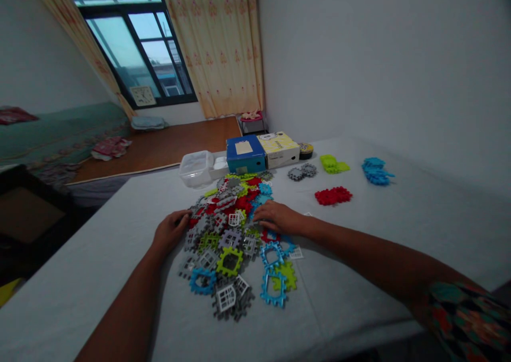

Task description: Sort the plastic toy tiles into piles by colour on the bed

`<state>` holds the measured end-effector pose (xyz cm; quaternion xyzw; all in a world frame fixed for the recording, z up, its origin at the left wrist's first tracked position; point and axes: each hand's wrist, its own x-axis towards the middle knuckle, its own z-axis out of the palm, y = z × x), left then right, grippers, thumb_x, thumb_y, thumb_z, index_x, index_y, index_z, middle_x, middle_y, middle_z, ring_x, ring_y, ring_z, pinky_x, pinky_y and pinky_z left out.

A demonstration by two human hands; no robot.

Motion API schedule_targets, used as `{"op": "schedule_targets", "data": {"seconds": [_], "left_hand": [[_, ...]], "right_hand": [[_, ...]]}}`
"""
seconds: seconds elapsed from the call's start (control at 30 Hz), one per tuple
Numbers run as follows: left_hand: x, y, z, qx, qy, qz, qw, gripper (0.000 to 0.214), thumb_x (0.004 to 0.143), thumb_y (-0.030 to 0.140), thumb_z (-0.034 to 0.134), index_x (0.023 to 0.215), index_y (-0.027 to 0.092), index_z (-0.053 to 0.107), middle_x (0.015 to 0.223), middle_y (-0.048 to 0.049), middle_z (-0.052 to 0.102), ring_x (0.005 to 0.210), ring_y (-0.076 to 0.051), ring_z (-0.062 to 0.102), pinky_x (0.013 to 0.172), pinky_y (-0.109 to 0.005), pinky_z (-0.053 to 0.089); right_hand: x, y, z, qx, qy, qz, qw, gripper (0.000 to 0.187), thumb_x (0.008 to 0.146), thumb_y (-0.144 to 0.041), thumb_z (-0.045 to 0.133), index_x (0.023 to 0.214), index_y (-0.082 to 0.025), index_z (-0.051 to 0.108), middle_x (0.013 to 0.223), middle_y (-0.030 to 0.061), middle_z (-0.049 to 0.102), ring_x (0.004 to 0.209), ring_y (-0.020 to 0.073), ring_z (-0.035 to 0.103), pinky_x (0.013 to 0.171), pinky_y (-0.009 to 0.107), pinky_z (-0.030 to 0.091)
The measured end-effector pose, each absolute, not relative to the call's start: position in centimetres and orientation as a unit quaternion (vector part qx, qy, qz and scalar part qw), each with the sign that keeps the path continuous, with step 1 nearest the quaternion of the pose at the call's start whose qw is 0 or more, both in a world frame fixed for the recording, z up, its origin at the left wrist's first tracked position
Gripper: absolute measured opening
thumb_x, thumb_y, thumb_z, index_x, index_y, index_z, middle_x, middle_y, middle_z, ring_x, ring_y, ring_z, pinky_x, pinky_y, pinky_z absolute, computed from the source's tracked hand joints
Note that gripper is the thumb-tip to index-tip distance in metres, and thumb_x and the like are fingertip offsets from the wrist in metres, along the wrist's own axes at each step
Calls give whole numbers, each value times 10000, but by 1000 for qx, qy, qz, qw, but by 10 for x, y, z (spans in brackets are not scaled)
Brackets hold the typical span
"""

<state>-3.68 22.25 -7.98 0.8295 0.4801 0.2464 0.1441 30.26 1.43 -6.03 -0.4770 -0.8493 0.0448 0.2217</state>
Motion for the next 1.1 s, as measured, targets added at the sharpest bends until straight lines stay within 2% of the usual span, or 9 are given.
{"op": "schedule_targets", "data": {"seconds": [0.17, 0.3, 0.37, 0.5, 0.6, 0.7, 0.83, 1.0, 1.1], "left_hand": [[-38, 226, -82, 826, 487, 249, 138, 482, 788, 544, 472, 1023, 234, 757, 1103, -77, 766, 1032, -269, 690, 920, -362, 533], [-39, 226, -83, 828, 484, 242, 146, 496, 792, 540, 465, 1038, 219, 754, 1108, -87, 762, 1028, -266, 691, 933, -362, 529], [-39, 226, -83, 829, 481, 244, 144, 495, 794, 535, 462, 1038, 217, 752, 1107, -88, 762, 1029, -266, 692, 931, -361, 531], [-38, 225, -82, 829, 482, 249, 134, 467, 792, 522, 474, 1016, 224, 756, 1087, -79, 767, 1007, -269, 698, 910, -363, 539], [-37, 224, -81, 829, 484, 249, 128, 457, 793, 511, 477, 1007, 222, 758, 1090, -79, 767, 1011, -269, 696, 922, -364, 533], [-37, 223, -81, 828, 488, 245, 127, 466, 796, 507, 469, 1021, 218, 756, 1104, -83, 763, 1030, -269, 691, 940, -366, 526], [-37, 224, -84, 827, 488, 245, 132, 490, 809, 521, 449, 1033, 209, 753, 1114, -91, 758, 1040, -267, 687, 941, -372, 522], [-38, 226, -87, 827, 481, 251, 148, 504, 824, 522, 451, 1058, 183, 742, 1136, -113, 748, 1071, -267, 678, 976, -389, 504], [-38, 225, -87, 829, 475, 256, 146, 476, 828, 499, 456, 1039, 189, 748, 1118, -110, 753, 1065, -266, 683, 975, -390, 506]], "right_hand": [[329, 25, -57, -509, -813, 56, 279, 222, 965, -272, 547, 1062, -182, 726, 1078, 113, 714, 998, 203, 639, 908, 339, 485], [381, 36, -55, -621, -713, 29, 324, 228, 943, -316, 580, 1013, -170, 741, 960, 88, 715, 839, 186, 641, 791, 296, 487], [413, 40, -55, -687, -651, -32, 321, 231, 932, -291, 572, 1018, -164, 745, 970, 100, 709, 881, 211, 630, 823, 318, 481], [457, 45, -62, -770, -552, -118, 299, 324, 939, -213, 480, 1165, -164, 707, 1114, 133, 664, 1026, 250, 595, 906, 349, 472], [466, 49, -73, -790, -548, -137, 239, 349, 949, -189, 440, 1198, -142, 680, 1170, 155, 631, 1075, 268, 568, 950, 367, 458], [461, 49, -79, -784, -577, -130, 188, 350, 927, -151, 457, 1200, -96, 669, 1214, 200, 617, 1128, 305, 547, 981, 407, 438], [443, 42, -70, -763, -606, -110, 194, 420, 892, -145, 517, 1298, -107, 617, 1331, 199, 580, 1170, 310, 549, 961, 407, 456], [389, 29, -57, -630, -741, 34, 231, 294, 946, -265, 527, 1169, -176, 696, 1089, 101, 715, 903, 203, 655, 862, 339, 498], [356, 22, -59, -554, -797, 82, 227, 275, 945, -315, 553, 1119, -179, 717, 1056, 97, 726, 916, 200, 664, 852, 328, 502]]}}
